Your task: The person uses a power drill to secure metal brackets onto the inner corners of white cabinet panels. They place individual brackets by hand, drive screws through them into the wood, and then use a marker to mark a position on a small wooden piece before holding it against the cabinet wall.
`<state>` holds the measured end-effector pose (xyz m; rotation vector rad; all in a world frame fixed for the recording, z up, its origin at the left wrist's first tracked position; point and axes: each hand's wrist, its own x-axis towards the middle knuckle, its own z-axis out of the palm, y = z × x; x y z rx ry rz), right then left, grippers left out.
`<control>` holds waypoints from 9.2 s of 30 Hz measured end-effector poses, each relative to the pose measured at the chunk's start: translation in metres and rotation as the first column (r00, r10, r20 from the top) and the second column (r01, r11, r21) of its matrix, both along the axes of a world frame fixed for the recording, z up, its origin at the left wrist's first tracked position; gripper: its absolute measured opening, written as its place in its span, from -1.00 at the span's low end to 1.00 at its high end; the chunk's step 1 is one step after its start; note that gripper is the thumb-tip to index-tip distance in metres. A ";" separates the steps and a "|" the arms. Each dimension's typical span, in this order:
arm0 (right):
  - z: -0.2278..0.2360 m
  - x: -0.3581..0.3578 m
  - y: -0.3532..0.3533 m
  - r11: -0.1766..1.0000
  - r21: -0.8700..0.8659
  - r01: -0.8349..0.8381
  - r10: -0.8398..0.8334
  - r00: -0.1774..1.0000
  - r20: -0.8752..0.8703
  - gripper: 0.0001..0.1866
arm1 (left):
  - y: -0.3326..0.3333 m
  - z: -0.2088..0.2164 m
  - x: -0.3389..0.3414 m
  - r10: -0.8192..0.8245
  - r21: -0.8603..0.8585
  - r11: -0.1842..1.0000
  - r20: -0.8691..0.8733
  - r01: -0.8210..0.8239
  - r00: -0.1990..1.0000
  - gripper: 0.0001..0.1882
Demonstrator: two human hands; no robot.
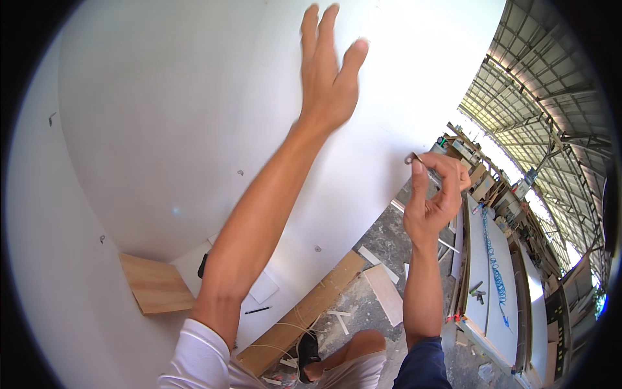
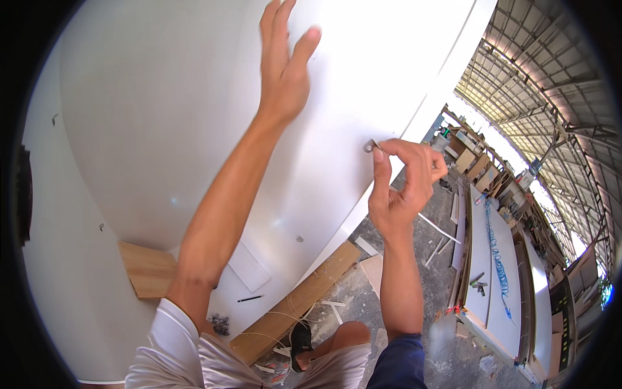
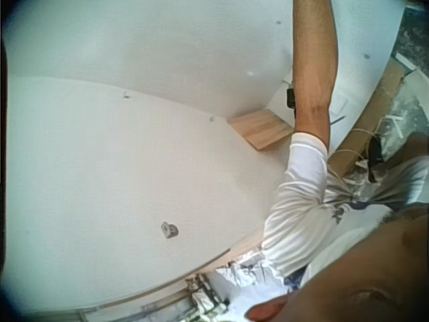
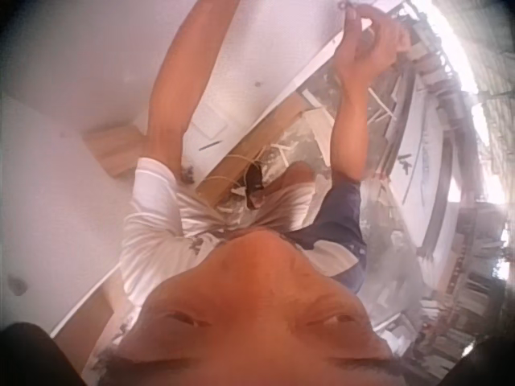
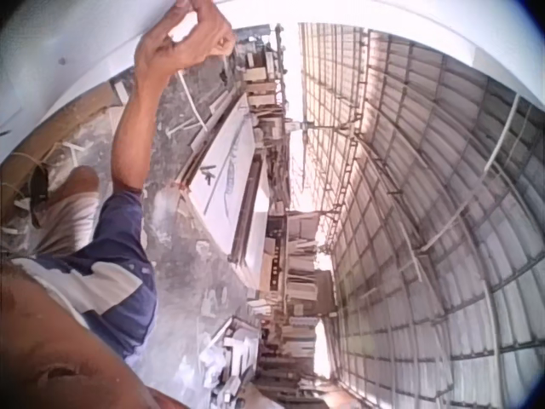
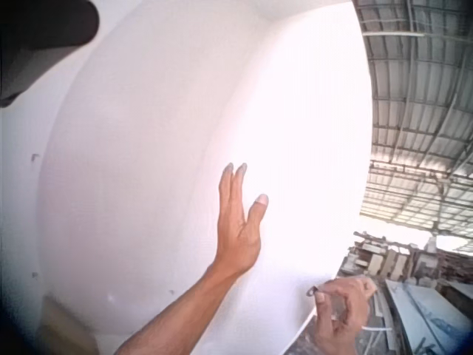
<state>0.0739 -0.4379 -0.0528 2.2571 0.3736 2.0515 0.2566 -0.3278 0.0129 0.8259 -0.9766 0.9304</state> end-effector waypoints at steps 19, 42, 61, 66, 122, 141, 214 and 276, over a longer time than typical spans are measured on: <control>-0.010 -0.046 -0.003 0.936 0.295 -0.193 0.150 0.975 0.163 -0.90 | -0.042 -0.339 -0.172 -0.011 0.832 0.553 0.073 -0.055 0.997 -0.35; 0.016 0.035 -0.011 0.950 -0.191 0.248 -0.249 0.968 0.015 -0.86 | 0.196 -0.551 -0.069 0.648 0.605 0.759 -0.739 -0.240 0.183 -0.80; 0.012 0.043 -0.007 0.953 -0.165 0.255 -0.252 0.967 0.037 -0.88 | 0.200 -0.584 -0.004 0.655 0.693 0.706 -0.718 0.147 0.237 -0.28; 0.019 0.046 0.000 0.966 -0.146 0.215 -0.207 0.976 0.063 -0.86 | 0.205 -0.628 0.035 0.459 0.519 0.854 -0.789 0.044 0.407 -0.39; 0.011 0.045 -0.005 0.974 -0.120 0.190 -0.181 0.980 0.085 -0.82 | 0.077 -0.146 -0.096 -0.278 0.270 0.792 -0.640 0.548 0.716 -0.75; 0.011 0.047 -0.005 0.970 -0.127 0.205 -0.194 0.976 0.096 -0.82 | 0.073 -0.126 -0.080 -0.162 0.461 0.751 -0.565 0.472 0.809 -0.69; 0.014 0.046 -0.003 0.966 -0.155 0.208 -0.191 0.975 0.117 -0.80 | 0.082 -0.101 -0.073 -0.086 0.632 0.639 -0.508 0.439 0.857 -0.77; 0.017 0.045 -0.001 0.981 -0.156 0.113 -0.114 0.994 0.005 -0.79 | 0.071 -0.098 -0.069 -0.199 0.499 0.628 -0.638 0.597 0.744 -0.96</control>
